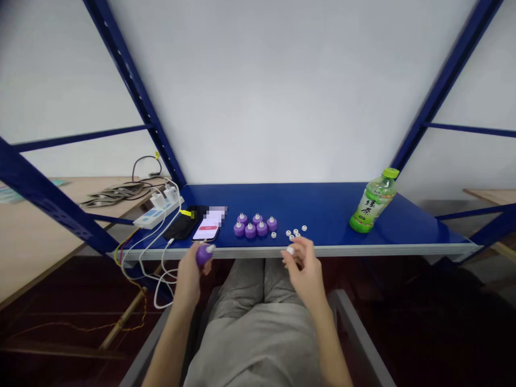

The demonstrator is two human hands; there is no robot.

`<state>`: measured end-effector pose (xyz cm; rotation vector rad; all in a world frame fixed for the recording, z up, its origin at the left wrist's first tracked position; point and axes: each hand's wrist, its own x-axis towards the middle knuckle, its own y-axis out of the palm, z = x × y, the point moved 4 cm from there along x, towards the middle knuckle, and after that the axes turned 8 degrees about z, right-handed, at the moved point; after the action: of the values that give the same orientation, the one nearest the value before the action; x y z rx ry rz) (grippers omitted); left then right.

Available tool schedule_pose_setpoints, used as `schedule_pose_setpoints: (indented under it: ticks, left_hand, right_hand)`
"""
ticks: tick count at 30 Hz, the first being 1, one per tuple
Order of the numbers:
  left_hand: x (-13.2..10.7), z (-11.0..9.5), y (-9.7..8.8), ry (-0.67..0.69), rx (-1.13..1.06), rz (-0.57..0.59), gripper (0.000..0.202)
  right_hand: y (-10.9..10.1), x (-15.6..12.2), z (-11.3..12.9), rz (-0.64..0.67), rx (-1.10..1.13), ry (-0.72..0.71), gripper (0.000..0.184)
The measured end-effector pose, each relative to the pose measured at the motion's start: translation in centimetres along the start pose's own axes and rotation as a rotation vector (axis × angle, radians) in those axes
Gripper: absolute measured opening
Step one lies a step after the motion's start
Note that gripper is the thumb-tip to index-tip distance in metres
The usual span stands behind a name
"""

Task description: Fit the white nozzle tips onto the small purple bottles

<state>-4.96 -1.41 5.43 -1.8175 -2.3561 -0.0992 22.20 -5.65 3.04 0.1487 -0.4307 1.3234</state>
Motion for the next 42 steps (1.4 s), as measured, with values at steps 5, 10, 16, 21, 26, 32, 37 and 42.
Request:
schedule_pose_setpoints:
  ticks: [5, 10, 16, 21, 26, 32, 37, 42]
  left_hand:
    - [0.6, -0.2, -1.1, 0.019, -0.071, 0.052, 0.051]
    - [-0.8, 0.8, 1.9, 0.049, -0.097, 0.182, 0.05]
    - [-1.4, 1.5, 3.8, 0.223, 0.267, 0.178, 0.035]
    - [-0.1, 2.1, 4.9, 0.437, 0.661, 0.091, 0.034]
    - [1.4, 3.0, 6.0, 0.508, 0.821, 0.057, 0.035]
    - [2.7, 3.2, 6.6, 0.486, 0.733, 0.003, 0.026]
    - [3.3, 3.3, 7.3, 0.537, 0.722, -0.032, 0.015]
    - [1.9, 3.8, 6.5, 0.633, 0.681, -0.064, 0.018]
  right_hand:
    - [-2.6, 0.6, -0.7, -0.13, -0.275, 0.069, 0.031]
    - [-1.9, 0.8, -0.8, -0.167, -0.451, -0.103, 0.025]
    - [-3.0, 2.3, -2.6, -0.219, -0.757, -0.183, 0.023]
    - [-4.1, 3.8, -3.8, -0.24, -0.948, -0.121, 0.024]
    - [-3.2, 4.4, -4.3, -0.188, -0.902, -0.129, 0.023]
    - [-1.3, 5.6, -4.4, -0.137, -0.869, -0.102, 0.022]
    - [-0.5, 6.6, -4.4, -0.147, -0.843, -0.052, 0.023]
    - [-1.9, 6.5, -4.8, -0.118, -0.473, -0.093, 0.03]
